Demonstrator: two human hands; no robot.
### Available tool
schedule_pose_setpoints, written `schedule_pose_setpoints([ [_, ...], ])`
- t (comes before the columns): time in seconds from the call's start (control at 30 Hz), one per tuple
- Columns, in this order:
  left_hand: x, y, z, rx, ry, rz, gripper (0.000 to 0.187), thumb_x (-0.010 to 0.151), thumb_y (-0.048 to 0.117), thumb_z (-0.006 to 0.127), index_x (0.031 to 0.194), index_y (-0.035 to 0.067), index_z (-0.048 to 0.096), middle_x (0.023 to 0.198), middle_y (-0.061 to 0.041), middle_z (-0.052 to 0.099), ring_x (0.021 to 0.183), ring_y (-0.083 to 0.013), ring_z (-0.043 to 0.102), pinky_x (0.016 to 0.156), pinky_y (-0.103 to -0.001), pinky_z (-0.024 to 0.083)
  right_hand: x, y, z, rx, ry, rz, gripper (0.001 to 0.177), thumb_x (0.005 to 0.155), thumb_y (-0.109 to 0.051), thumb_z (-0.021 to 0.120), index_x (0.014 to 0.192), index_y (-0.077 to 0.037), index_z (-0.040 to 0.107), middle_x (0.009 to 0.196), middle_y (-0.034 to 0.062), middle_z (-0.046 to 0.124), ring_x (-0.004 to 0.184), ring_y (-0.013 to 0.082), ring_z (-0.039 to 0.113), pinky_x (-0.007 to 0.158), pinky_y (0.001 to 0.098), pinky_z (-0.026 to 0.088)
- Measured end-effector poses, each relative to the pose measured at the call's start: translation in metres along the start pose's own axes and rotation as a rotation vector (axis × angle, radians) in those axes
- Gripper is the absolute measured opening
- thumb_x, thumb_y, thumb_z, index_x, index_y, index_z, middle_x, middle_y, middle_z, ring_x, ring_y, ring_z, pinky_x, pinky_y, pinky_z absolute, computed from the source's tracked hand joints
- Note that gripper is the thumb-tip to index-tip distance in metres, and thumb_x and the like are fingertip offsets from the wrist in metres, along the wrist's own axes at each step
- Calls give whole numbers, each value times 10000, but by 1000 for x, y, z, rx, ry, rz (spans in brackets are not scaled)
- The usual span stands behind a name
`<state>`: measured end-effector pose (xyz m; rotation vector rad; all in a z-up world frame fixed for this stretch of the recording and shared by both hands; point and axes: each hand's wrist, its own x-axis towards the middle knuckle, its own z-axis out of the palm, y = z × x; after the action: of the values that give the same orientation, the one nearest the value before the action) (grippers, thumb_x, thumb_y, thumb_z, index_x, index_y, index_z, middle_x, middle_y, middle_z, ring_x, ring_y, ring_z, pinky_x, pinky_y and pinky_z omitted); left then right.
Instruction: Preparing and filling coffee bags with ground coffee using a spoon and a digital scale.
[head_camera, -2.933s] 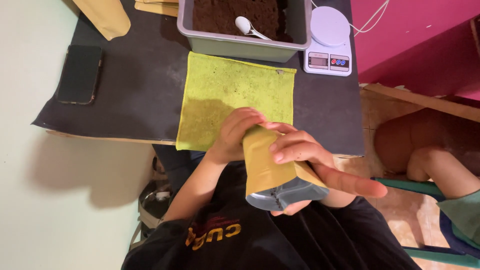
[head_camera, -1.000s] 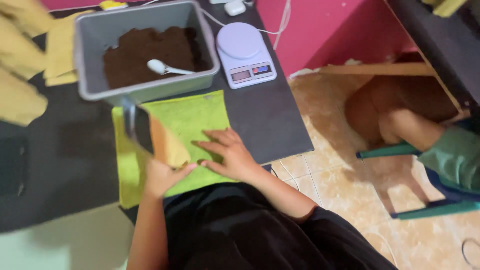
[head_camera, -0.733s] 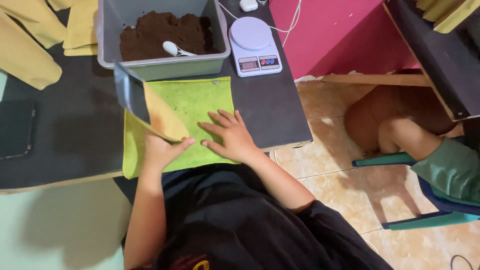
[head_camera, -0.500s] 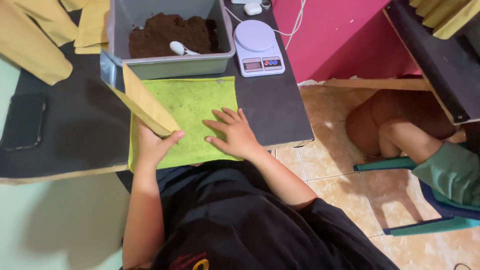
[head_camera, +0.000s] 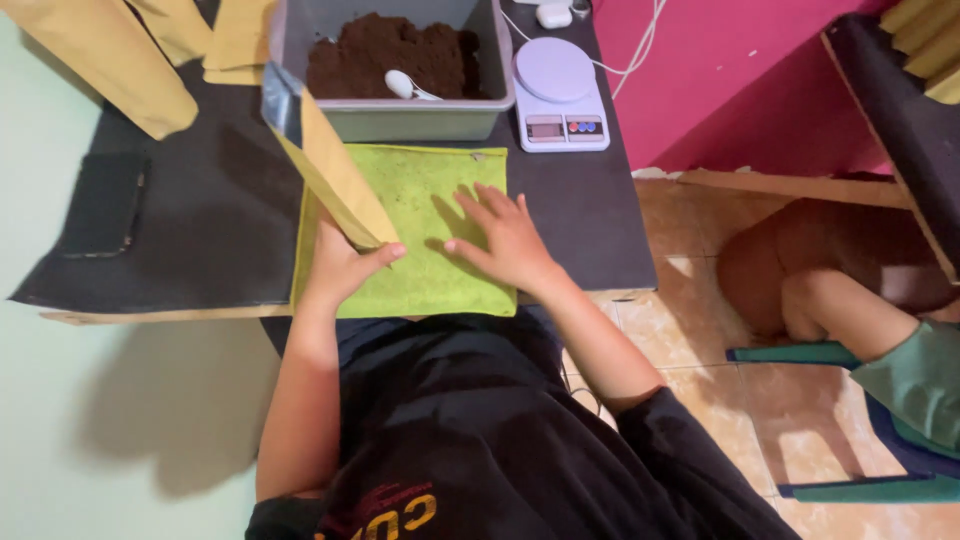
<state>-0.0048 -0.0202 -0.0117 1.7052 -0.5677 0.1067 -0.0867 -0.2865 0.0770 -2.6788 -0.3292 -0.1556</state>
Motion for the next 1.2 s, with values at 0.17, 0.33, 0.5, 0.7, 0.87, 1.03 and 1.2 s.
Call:
schedule_pose_setpoints([
  [0.17,42,24,-14,6,-63,15,1285,656,487,971,1549,-49,219,1521,-318,371,1459,-453,353,1227,-615,252,50,16,-4,-54,-91,35,781,1001,-589,541,1557,-55,417,1517,326,428,1442,497,415,1170,682,313],
  [0.33,62,-40,-16,-35,-122,16,1187,684,349,979,1538,-37,250,1506,-336,397,1446,-478,359,1210,-634,252,75,47,10,-80,-229,76,906,999,-699,461,1565,3,383,1589,336,334,1508,482,301,1225,605,266],
  [0.5,76,-21,-25,-18,-281,165,1196,538,348,1027,1474,-17,379,1379,-295,518,1357,-452,487,1165,-584,348,81,69,29,-196,-202,23,916,1013,-728,416,1598,-28,343,1635,278,313,1532,457,260,1241,604,222],
  [0.7,97,-10,-67,-134,-404,148,1119,445,256,1032,1373,-83,506,1372,-299,596,1295,-365,552,1177,-547,345,81,59,-19,-132,-10,-175,622,914,-576,688,1344,-127,679,1370,220,633,1343,464,535,1116,652,384],
  [0.87,163,-17,-84,39,-541,182,1103,450,318,993,1371,-71,528,1381,-292,603,1310,-353,541,1182,-545,323,130,51,-72,154,158,-178,191,925,-147,746,1111,-184,770,953,44,786,916,300,737,982,496,521],
  [1.03,169,-2,-96,276,-693,249,1089,456,398,942,1368,-56,556,1393,-282,612,1328,-338,527,1189,-542,296,217,60,-63,-38,42,-210,305,896,-160,777,1199,-181,746,1039,47,761,1035,303,716,936,457,558],
  [1.2,158,19,-124,613,-881,352,1086,463,505,874,1363,-36,594,1409,-269,624,1353,-317,508,1198,-538,259,264,84,0,-736,-269,-69,268,757,-546,752,829,-290,784,812,-36,718,839,224,724,696,390,609],
])
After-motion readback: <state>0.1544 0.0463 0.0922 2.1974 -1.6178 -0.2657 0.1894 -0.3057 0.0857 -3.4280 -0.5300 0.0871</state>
